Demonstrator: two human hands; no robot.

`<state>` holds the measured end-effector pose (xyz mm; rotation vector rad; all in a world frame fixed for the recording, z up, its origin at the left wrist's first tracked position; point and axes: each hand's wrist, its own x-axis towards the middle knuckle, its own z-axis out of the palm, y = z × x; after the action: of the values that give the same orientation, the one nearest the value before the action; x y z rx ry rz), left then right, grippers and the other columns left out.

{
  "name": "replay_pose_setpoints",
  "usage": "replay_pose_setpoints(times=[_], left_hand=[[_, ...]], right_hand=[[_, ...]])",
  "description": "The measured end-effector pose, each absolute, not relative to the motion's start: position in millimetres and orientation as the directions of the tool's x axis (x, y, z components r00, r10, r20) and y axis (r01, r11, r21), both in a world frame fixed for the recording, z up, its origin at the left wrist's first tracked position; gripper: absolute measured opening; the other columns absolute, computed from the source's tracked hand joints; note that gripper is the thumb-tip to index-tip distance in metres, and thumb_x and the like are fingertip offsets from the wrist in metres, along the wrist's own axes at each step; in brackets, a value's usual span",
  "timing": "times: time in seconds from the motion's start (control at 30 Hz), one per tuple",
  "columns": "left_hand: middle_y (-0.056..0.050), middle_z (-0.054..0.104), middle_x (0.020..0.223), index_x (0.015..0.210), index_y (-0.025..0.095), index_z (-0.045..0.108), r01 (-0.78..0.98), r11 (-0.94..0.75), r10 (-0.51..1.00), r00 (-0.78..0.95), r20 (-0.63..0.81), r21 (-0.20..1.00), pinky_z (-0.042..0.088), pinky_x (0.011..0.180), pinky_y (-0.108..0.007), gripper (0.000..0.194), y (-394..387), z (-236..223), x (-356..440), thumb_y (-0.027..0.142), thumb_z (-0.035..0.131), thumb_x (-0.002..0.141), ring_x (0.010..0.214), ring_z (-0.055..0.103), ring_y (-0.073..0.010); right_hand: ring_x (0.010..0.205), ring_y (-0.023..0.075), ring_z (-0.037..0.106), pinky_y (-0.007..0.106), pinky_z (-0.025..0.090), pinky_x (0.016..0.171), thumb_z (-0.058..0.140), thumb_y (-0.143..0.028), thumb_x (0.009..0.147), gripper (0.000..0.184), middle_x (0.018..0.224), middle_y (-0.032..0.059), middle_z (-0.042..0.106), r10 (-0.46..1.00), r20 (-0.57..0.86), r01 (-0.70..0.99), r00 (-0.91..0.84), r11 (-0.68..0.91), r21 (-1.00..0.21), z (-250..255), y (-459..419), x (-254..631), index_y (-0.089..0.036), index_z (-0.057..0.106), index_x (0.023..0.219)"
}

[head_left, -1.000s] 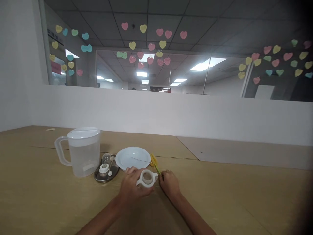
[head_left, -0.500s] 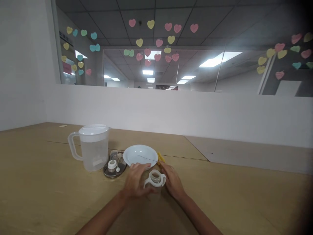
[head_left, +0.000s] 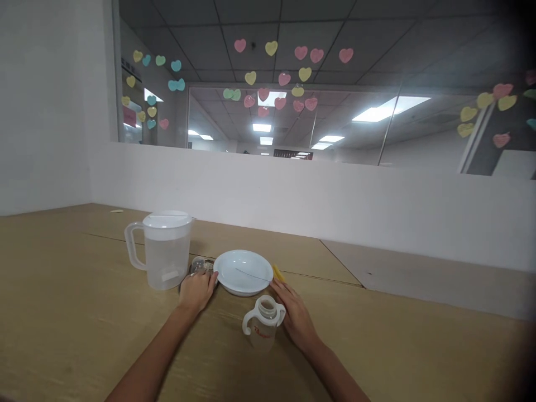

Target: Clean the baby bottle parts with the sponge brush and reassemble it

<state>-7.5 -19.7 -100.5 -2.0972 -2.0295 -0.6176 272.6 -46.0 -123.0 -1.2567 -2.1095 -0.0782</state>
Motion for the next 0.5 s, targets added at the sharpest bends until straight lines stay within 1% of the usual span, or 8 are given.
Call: replay_pose_setpoints(times=[0.13, 0.3, 0.5], left_hand=[[-0.015, 0.068, 0.089, 0.083, 0.015, 0.067, 0.969, 0.047, 0.946, -0.121, 0.299, 0.242, 0.046, 0.072, -0.037, 0.065, -20.5, -97.9, -6.0, 0.049, 0.013, 0.090, 0.086, 0.064, -0.0267], [-0.017, 0.068, 0.089, 0.081, 0.013, 0.068, 0.959, 0.058, 0.951, -0.138, 0.277, 0.277, 0.047, 0.073, -0.036, 0.067, -20.0, -96.7, -6.6, 0.050, 0.012, 0.090, 0.087, 0.064, -0.0276], [-0.017, 0.068, 0.090, 0.080, 0.013, 0.067, 0.955, 0.049, 0.954, -0.131, 0.269, 0.293, 0.046, 0.073, -0.035, 0.067, -21.1, -96.6, -7.3, 0.050, 0.013, 0.090, 0.087, 0.064, -0.0273]], right_hand=[[0.131, 0.0234, 0.032, 0.046, 0.034, 0.104, 0.034, -0.027, 0.089, 0.046, 0.140, 0.0043, 0.037, 0.772, 0.510, 0.796, -0.379, 0.553, -0.245, -122.1, -47.2, 273.2, -0.022, 0.040, 0.135], [0.132, 0.0232, 0.029, 0.046, 0.034, 0.105, 0.034, -0.023, 0.088, 0.048, 0.139, 0.0027, 0.039, 0.781, 0.475, 0.800, -0.406, 0.555, -0.229, -120.6, -47.8, 274.0, -0.023, 0.038, 0.136], [0.132, 0.0212, 0.030, 0.045, 0.031, 0.107, 0.035, -0.021, 0.088, 0.049, 0.142, 0.0040, 0.033, 0.724, 0.501, 0.764, -0.474, 0.621, -0.173, -121.1, -48.2, 275.4, -0.024, 0.035, 0.137]])
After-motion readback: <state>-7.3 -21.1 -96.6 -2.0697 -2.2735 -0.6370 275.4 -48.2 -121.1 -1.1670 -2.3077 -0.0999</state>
